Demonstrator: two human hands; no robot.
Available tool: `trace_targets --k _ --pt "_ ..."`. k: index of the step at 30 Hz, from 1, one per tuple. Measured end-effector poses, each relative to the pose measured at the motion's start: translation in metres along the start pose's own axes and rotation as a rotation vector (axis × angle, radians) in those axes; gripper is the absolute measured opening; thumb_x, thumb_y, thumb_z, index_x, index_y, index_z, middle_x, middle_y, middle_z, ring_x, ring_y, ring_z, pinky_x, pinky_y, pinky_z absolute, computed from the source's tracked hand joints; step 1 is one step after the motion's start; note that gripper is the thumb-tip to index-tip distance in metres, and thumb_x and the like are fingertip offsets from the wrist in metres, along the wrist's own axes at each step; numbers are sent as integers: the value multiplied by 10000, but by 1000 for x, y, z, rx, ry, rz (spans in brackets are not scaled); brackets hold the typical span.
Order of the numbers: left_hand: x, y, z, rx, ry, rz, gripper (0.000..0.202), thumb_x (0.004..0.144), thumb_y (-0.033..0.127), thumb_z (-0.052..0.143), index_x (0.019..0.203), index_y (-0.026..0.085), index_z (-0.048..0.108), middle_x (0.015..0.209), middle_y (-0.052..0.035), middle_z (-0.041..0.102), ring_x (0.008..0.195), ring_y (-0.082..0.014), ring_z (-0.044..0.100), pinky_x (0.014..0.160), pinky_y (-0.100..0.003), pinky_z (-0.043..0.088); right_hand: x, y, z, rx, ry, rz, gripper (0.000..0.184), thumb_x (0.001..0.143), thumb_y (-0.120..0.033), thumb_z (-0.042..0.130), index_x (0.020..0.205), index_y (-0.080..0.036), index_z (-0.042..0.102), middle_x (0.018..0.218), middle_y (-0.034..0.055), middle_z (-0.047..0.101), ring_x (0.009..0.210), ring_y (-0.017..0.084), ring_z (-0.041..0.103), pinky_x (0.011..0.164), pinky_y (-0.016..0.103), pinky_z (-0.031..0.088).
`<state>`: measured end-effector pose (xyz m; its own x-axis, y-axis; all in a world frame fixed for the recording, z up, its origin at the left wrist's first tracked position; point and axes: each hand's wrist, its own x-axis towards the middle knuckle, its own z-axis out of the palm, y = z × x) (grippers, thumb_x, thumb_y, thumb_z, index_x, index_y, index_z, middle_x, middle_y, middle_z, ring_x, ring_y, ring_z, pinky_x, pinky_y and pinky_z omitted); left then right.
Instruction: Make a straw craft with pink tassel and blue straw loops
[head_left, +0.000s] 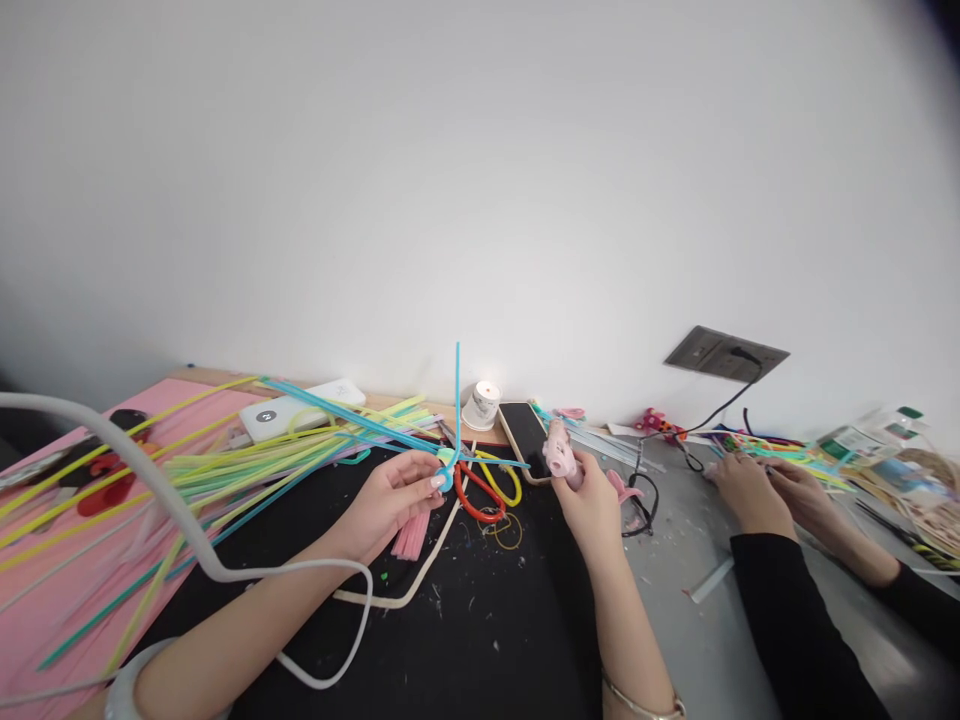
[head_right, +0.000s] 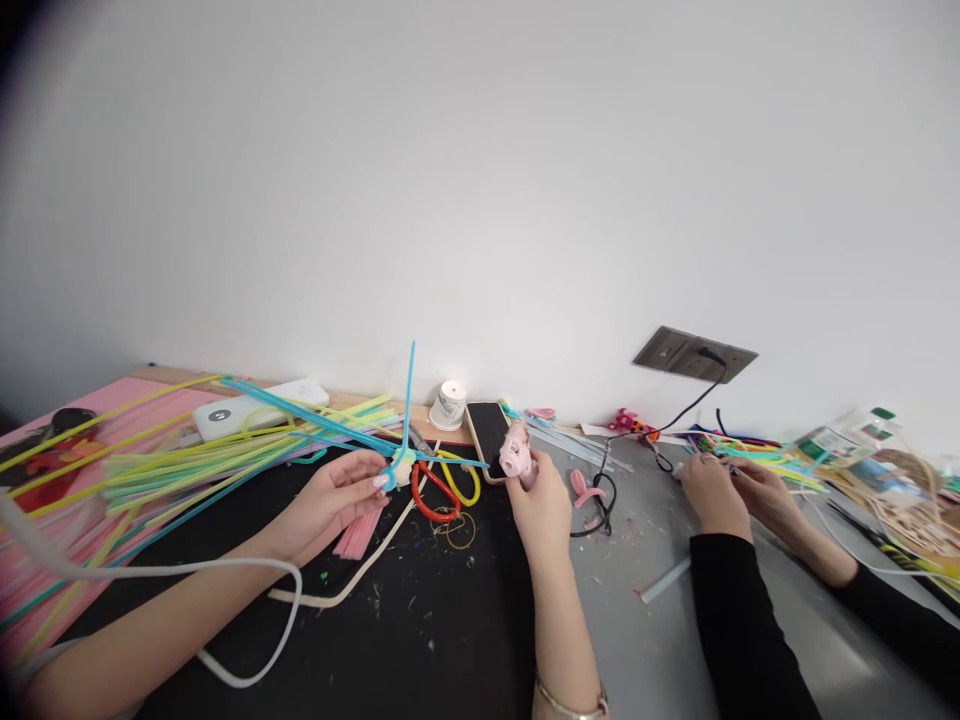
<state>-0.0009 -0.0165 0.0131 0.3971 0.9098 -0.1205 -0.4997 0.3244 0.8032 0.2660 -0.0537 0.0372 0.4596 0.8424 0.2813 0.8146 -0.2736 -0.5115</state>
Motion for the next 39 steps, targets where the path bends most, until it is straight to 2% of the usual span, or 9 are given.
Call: trace_targets --k 6,10,15,19,24,26,28,33,39 --pt "-1 1 1 2 10 7 321 577 275 880 822 179 696 810 6 662 747 -110 627 749 -255 550 7 12 -14 -312 -48 267 392 849 -288 468 1229 -276 562 1192 112 637 1161 359 507 883 536 377" --pt "-1 1 2 8 8 2 326 569 284 882 815 181 695 801 8 662 735 -111 628 748 -260 549 10 21 -23 -361 -79 381 460 812 -138 434 1223 -302 561 1209 97 622 1226 340 445 921 538 345" --pt "-2 1 3 25 9 6 336 565 298 881 813 179 688 790 9 663 715 -110 626 749 -267 546 8 24 -20 -431 -145 408 511 762 -126 485 1245 -279 554 1315 127 527 1236 367 425 951 546 329" --pt "0 0 3 96 4 23 318 592 307 860 815 172 678 794 -2 670 738 -124 628 742 -270 545 8 25 -12 -390 -62 361 548 748 -164 536 1292 -230 528 1415 141 433 1305 398 328 1021 587 268" --pt "0 1 6 270 -8 105 272 606 277 835 790 162 672 784 -22 678 760 -161 637 729 -298 548 5 8 -5 55 233 -50 391 764 -238 537 1134 -135 608 1184 173 576 1185 340 465 1032 517 319" --pt "-2 1 7 347 -40 128 236 612 273 822 755 165 668 759 -25 680 733 -168 643 716 -299 546 -4 -7 1 400 146 -218 370 827 -313 517 1157 -162 590 1072 129 599 1018 273 554 910 429 441" --pt "-5 -1 8 441 -87 118 197 654 293 785 761 173 671 729 -22 680 594 -140 614 592 -260 524 -18 -24 9 655 -76 -274 345 859 -348 527 1161 -195 597 949 73 583 855 214 571 780 344 482" --pt "-10 -6 8 653 -185 85 163 745 329 687 821 185 694 633 16 601 393 -81 440 354 -200 366 -42 -48 28 994 -371 -227 313 805 -376 655 1078 -223 653 781 7 560 696 158 520 625 256 438" --pt "-10 -4 9 669 -177 70 143 748 298 675 828 180 685 636 20 596 386 -77 447 351 -195 365 -39 -43 29 1009 -327 -112 205 804 -401 648 807 -197 664 716 10 597 624 145 498 571 245 403"
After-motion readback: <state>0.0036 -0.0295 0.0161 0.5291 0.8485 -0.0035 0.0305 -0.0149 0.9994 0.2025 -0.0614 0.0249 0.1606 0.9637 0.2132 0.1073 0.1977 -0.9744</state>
